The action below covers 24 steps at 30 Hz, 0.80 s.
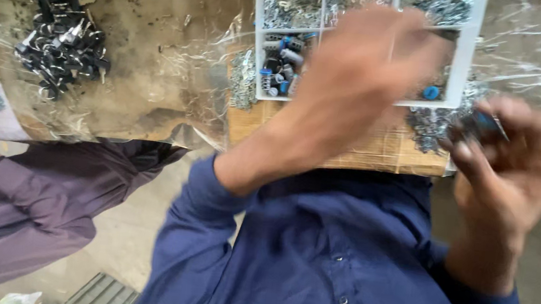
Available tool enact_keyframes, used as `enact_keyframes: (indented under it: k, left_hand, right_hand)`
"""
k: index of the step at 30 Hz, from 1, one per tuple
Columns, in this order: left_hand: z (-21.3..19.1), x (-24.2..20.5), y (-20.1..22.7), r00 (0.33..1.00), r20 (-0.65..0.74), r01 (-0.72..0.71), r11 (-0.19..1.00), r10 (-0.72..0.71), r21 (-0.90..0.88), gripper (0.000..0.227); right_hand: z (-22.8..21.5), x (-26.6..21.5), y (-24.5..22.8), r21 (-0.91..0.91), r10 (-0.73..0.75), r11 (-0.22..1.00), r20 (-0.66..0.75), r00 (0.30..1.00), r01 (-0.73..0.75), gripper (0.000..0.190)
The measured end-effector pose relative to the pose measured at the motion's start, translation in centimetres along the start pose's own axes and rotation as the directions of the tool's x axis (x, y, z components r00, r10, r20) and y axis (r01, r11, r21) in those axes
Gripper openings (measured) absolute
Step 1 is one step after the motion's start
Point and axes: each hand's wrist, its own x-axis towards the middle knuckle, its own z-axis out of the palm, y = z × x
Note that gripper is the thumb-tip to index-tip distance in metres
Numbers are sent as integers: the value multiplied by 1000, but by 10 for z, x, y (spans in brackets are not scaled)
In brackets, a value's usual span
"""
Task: The person assembles small cylindrical key components by hand, inserting metal pins into a blue-and-white cylinder and placing the finished units into a compartmentalized tray. The workspace contains piles of keys and metal parts on a wooden table.
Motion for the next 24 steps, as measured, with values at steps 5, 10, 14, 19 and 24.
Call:
enact_keyframes:
  k: [5,10,14,19,24]
  left_hand:
    - [124,76,17,884,408,-216,974,227,-71,19]
    - [178,52,-1,860,478,-190,982,178,-25,19]
    - [170,50,2,825,531,-203,978,196,-45,19]
    - [162,55,11,803,547,-238,969,237,-71,18]
    - [142,40,10,837,493,-226,970,239,-87,18]
  right_hand:
    - [-39,-67,-1,31,-1,1000,-102,995,4,34]
    - [-41,-119,14,124,84,991,-214,973,-58,31]
    - [-33,-137,26,198,138,977,-280,950,-84,33]
    - [-34,-116,26,102,133,988,-189,973,-115,33]
    - [-22,-105,18,104,89,992,-127,988,-76,32]
